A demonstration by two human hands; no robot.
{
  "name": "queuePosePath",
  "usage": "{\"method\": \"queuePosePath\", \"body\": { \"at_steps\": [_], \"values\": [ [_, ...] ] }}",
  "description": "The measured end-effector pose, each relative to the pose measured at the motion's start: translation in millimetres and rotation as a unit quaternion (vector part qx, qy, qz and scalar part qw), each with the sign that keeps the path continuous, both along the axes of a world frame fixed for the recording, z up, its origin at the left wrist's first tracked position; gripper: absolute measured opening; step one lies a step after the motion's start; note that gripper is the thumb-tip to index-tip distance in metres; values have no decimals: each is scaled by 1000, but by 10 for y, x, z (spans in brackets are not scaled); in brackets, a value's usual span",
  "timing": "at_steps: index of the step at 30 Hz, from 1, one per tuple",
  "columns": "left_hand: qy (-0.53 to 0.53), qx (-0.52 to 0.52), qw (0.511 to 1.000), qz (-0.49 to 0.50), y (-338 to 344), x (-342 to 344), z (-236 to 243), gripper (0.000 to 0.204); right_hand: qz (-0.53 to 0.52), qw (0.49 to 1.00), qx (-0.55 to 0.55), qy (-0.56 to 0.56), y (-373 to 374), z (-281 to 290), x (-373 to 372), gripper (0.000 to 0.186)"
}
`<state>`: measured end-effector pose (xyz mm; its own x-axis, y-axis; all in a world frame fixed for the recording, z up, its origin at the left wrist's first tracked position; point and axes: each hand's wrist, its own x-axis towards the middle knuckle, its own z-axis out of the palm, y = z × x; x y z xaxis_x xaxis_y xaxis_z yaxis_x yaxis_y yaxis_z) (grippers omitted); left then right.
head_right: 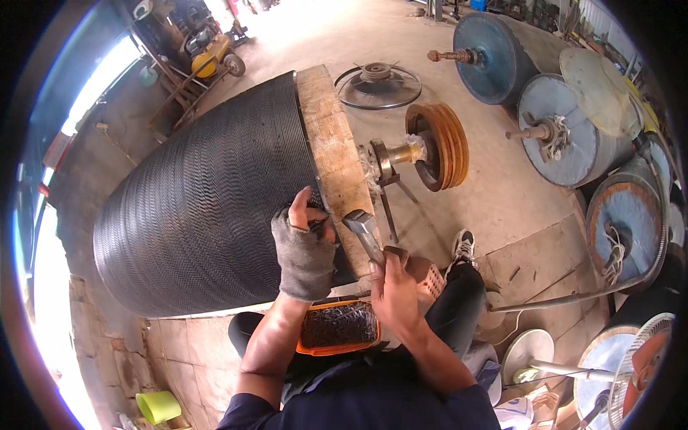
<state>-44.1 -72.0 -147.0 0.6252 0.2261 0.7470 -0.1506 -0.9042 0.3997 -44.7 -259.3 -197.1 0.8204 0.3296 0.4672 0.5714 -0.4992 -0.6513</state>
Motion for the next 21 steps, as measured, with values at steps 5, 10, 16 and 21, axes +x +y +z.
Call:
{"method": "queuePosePath", "body": {
  "at_steps": [5,10,16,21],
  "values": [
    [0,-58,998,17,-102,192,-184,83,-8,998,26,-55,91,141,66,23],
    [-13,6,999,29,-44,236,-163,89,1,1000,20,0,100,199,88,18],
    [10,17,999,39,-73,155,-99,99,-16,998,-53,11,176,226,165,23],
    [-48,64,997,6,-160,-346,-174,86,18,990,51,-128,81,316,199,25]
  ]
}}
